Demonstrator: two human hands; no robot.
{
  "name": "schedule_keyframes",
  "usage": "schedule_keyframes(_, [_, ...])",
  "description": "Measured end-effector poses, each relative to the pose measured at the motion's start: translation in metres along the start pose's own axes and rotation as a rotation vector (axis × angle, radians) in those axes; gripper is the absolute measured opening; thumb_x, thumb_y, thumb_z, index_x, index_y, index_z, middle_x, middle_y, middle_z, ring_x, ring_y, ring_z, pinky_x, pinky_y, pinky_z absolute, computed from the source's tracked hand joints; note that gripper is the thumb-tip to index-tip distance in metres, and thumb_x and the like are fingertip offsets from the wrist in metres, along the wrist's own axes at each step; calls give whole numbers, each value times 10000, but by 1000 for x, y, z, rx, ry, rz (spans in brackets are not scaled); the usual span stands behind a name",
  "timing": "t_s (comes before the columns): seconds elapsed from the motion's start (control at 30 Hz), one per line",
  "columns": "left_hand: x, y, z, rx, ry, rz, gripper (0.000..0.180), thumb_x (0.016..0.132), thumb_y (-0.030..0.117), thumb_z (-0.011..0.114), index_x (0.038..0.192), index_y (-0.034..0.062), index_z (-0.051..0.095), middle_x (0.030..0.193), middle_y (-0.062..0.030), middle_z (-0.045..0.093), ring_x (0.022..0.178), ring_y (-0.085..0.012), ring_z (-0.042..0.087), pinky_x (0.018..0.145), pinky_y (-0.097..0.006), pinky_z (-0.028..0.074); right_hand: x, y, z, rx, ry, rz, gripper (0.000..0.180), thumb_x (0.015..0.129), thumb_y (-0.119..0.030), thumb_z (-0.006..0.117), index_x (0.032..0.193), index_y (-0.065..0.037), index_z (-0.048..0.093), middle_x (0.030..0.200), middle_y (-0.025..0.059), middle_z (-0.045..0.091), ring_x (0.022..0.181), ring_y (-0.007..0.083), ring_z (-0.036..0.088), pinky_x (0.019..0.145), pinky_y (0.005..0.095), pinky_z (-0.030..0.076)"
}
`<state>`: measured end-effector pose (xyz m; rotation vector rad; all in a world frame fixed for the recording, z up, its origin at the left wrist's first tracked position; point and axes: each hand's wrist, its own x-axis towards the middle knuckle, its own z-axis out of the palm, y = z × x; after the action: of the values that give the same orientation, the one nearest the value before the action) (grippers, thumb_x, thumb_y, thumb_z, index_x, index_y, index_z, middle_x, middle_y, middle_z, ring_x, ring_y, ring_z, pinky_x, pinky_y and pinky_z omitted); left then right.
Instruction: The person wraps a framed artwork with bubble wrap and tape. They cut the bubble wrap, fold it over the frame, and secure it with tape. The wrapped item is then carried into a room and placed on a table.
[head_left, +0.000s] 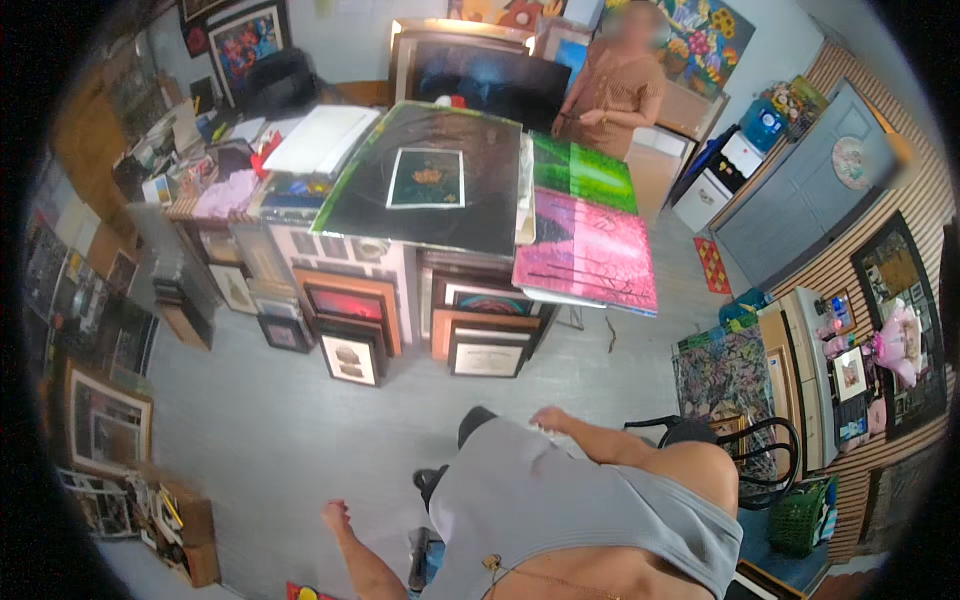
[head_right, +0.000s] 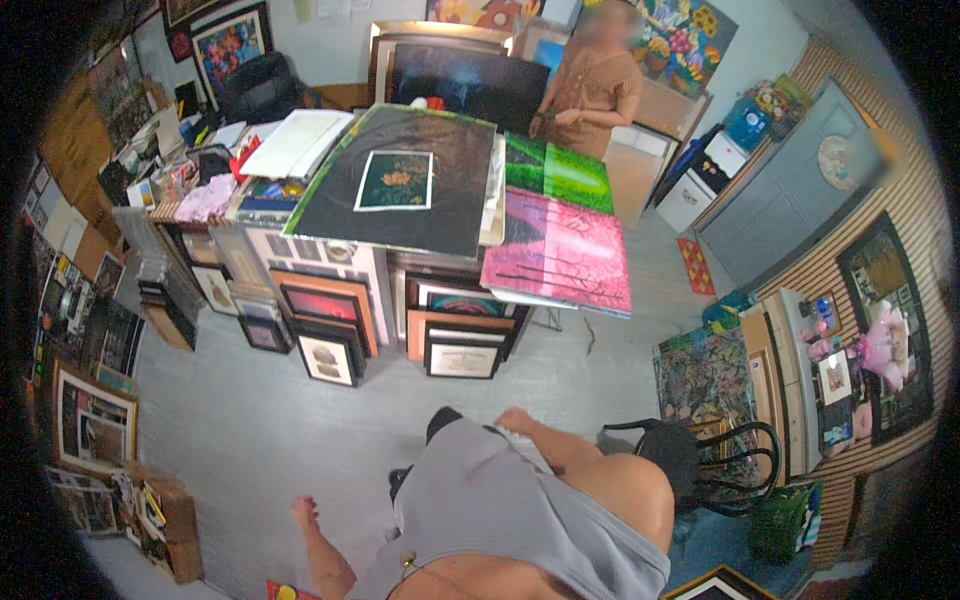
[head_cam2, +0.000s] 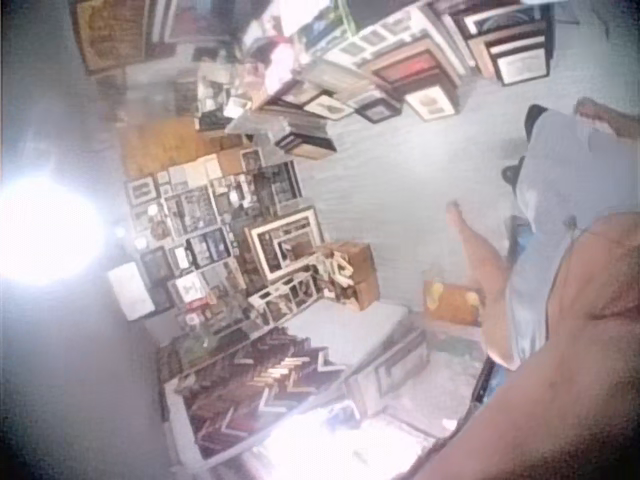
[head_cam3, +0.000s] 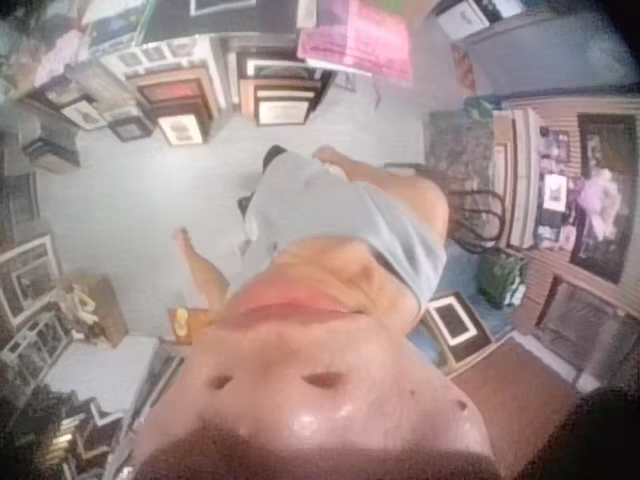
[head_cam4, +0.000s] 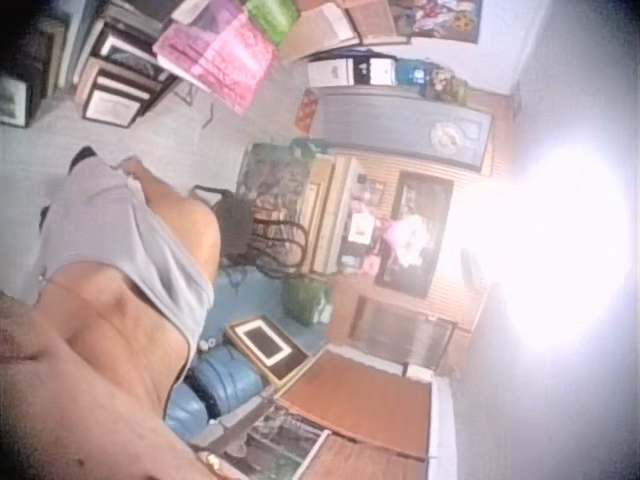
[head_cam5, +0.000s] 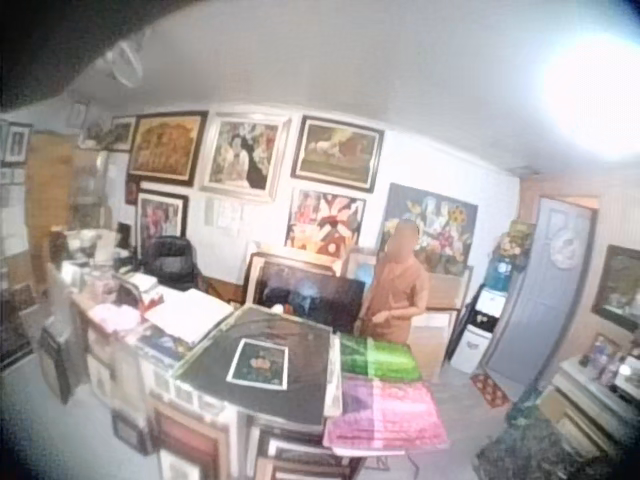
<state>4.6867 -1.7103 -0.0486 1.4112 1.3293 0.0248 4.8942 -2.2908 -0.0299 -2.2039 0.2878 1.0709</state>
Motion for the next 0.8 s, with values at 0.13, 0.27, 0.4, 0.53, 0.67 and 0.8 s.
schedule_keyframes(0.13, [41,64,-4,-218,-14,23,158,745,127,471,866,79,560,728,-67,580,618,-169,558,457,-275,374,-53,-64,33,-92,-119,-21,354,733,-394,581,974,-142,642,854,63,613,657,166,552,486,329,472])
schedule_keyframes(0.27, [39,65,65,-198,-274,80,177,791,167,465,951,123,528,797,-60,591,669,-182,574,505,-284,406,-35,-37,60,-170,-123,-201,321,759,-377,551,977,-161,644,805,76,614,658,179,600,512,356,513])
schedule_keyframes(0.4, [3,51,111,-34,-615,-113,186,788,214,492,864,70,582,732,-28,582,588,-130,546,448,-257,411,-33,-105,76,-67,-75,75,320,755,-374,568,964,-143,643,784,72,610,655,175,595,515,352,508])
schedule_keyframes(0.53, [11,20,100,228,-893,54,247,775,205,505,935,35,587,784,-47,599,597,-160,538,525,-312,425,11,-155,81,-162,-121,132,340,745,-376,585,972,-129,637,812,53,609,665,172,568,508,340,484])
schedule_keyframes(0.67, [71,8,17,-18,-402,-267,289,779,252,509,965,38,571,771,-59,590,601,-175,524,531,-342,403,77,-246,94,-228,-144,109,355,751,-406,574,949,-120,645,820,61,613,673,179,574,521,342,493])
schedule_keyframes(0.8, [161,11,-79,-142,-252,-407,174,803,203,445,934,120,524,699,-21,486,662,-148,496,592,-405,353,148,-330,111,-18,-49,-288,366,775,-409,550,965,-112,645,811,63,620,679,174,578,574,324,488])
